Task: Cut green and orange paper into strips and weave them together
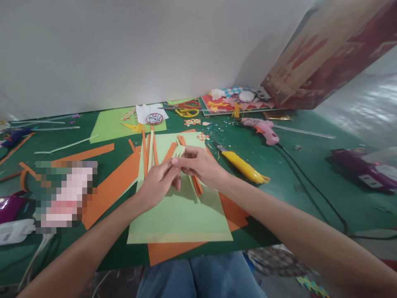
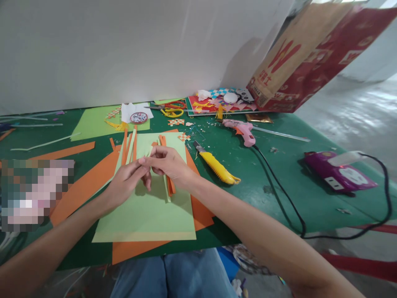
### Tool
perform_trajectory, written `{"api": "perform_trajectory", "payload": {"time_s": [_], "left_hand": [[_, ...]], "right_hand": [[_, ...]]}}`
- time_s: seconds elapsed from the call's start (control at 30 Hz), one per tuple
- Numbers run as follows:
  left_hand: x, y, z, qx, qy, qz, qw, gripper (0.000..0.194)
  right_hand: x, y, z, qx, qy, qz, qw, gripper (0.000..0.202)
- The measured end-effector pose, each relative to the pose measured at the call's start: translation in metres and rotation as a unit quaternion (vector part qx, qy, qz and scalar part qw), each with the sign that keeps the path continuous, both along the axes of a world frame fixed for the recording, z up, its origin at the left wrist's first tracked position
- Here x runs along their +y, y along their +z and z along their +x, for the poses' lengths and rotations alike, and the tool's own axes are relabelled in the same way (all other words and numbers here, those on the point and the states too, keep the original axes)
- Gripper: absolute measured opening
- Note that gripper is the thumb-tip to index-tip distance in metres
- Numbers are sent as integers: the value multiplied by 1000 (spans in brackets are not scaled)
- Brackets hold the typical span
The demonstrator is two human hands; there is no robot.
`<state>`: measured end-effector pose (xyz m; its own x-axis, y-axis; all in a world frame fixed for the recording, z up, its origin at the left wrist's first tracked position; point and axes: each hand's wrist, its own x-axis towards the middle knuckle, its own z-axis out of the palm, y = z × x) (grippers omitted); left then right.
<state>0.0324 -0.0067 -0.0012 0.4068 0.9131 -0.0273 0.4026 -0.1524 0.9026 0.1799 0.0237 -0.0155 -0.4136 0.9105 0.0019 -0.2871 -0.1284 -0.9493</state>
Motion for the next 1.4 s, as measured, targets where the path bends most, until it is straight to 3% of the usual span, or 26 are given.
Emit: {"api": "perform_trajectory", "payload": {"time_s": [0.23,0.53,0.8,1.4], "left_hand": [[-1,2,-1,6,-4,1,1000,25],[-1,0,0,-9,-3,9,1000,27],[-2,5,1,-9,-2,-5,1000,25],[-2,3,2,-22,-12,-7,1000,28]], "right_hand": [[0,8,5,2,-11,11,1000,36],[1,0,2,2,10,1,1000,36],[0,12,6,1,5,3,1000,33],[0,8,6,5,20,5,1000,33]]}}
